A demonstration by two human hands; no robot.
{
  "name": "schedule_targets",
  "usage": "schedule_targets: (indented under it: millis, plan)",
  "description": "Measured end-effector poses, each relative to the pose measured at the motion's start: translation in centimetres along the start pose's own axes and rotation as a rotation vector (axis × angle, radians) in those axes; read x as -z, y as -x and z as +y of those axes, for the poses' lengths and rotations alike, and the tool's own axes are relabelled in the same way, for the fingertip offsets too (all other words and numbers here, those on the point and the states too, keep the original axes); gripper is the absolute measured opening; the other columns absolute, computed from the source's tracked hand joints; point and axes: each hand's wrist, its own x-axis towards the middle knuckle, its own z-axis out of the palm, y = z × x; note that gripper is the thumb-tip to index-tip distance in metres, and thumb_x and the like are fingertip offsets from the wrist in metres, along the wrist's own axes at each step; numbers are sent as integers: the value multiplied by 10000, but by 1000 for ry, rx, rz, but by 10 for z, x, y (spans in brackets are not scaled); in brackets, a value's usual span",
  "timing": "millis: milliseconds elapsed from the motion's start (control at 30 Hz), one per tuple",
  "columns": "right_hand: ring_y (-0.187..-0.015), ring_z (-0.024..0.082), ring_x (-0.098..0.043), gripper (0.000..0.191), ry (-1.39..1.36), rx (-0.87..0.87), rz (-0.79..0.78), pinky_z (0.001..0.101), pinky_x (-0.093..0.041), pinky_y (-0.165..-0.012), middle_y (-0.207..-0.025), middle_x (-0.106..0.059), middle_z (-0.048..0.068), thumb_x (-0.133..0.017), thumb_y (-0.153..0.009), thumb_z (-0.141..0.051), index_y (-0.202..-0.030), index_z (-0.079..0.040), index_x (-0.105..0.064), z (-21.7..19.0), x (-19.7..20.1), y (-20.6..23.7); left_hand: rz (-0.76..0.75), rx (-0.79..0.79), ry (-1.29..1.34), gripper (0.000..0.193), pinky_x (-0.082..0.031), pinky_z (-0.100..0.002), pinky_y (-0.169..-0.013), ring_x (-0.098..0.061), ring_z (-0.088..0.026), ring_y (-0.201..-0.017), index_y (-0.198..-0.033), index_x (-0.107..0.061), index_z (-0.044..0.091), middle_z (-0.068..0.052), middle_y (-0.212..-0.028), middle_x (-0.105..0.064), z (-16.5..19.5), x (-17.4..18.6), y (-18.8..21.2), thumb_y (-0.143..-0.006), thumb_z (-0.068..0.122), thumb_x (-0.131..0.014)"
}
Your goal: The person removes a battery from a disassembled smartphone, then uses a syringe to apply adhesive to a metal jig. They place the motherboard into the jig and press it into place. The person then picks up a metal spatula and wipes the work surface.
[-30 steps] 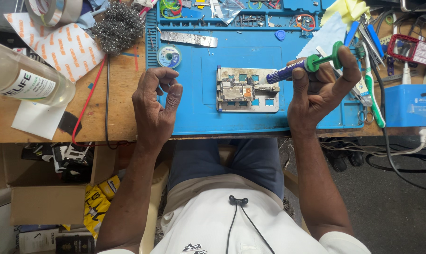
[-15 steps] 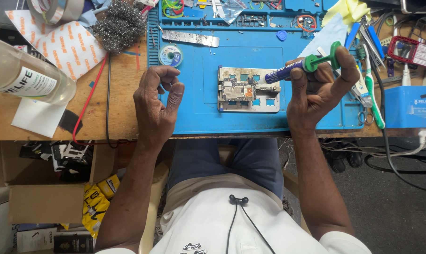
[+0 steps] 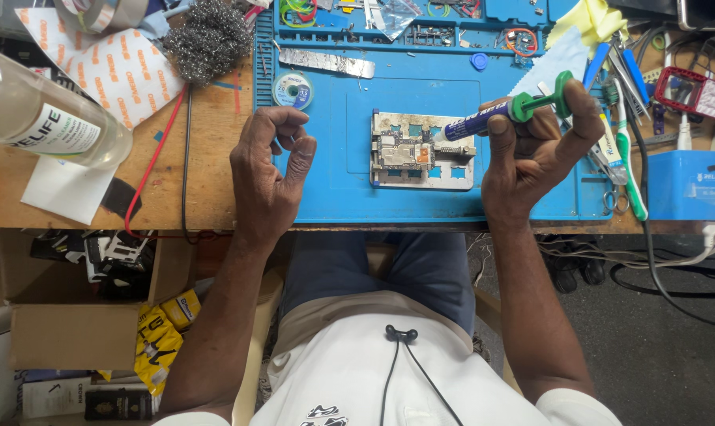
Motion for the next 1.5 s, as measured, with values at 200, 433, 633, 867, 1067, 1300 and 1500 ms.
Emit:
schedule_targets:
  millis: [200, 433, 633, 867, 1067, 1300, 1500]
  plan:
    - [-1026, 169, -656, 609, -19, -13, -35, 279, -604, -861, -1239, -547, 55, -710, -1183, -19, -1567, -141, -254, 3, -2, 1, 6, 6, 13, 355, -508, -329, -816, -576, -141, -930, -1175, -630, 63, -42, -980, -623, -1, 0, 0, -1094, 408, -654]
    - [-1019, 175, -660, 604, -32, -7, -32, 285, -626, -860, -1320, -520, 68, -709, -1170, 6, -1550, -135, -261, 1, -6, 1, 1, 15, -1, 361, -509, -332, -809, -583, -140, -930, -1175, -631, 68, -36, -970, -623, -3, 1, 1, -1087, 417, -652]
    - [-1012, 184, -664, 603, -35, 6, -48, 296, -653, -875, -1284, -527, 82, -697, -1172, 10, -1551, -144, -255, 0, -5, 1, -1, 13, -3, 368, -513, -335, -806, -585, -139, -932, -1178, -630, 74, -32, -974, -629, -4, 1, 1, -1090, 430, -651]
    - [-1000, 183, -665, 596, -52, -5, -71, 297, -648, -873, -1176, -589, 86, -687, -1188, 8, -1558, -157, -249, 1, -4, 4, 0, 17, -16, 394, -513, -336, -793, -591, -137, -930, -1179, -631, 76, -30, -971, -628, -5, 0, 2, -1087, 459, -639]
    - [-1041, 177, -672, 605, -33, 6, -44, 283, -667, -862, -1375, -492, 57, -706, -1164, -7, -1550, -145, -260, 3, -3, 5, 5, 12, -19, 411, -515, -334, -793, -592, -135, -931, -1178, -634, 84, -26, -967, -624, -7, -1, 2, -1090, 486, -626]
    - [-1060, 178, -674, 603, -11, 0, -48, 283, -673, -867, -1429, -460, 41, -707, -1168, -12, -1553, -139, -260, 5, 0, 8, 3, 13, -8, 420, -523, -333, -804, -593, -136, -935, -1180, -633, 83, -29, -973, -626, -8, -1, 1, -1092, 493, -626]
    - [-1043, 179, -666, 606, -32, -12, -46, 281, -636, -847, -1396, -460, 34, -709, -1180, -3, -1568, -133, -262, 5, 0, 9, 2, 26, -21, 428, -511, -337, -805, -588, -136, -940, -1190, -629, 84, -30, -996, -622, -6, -1, 2, -1089, 500, -626]
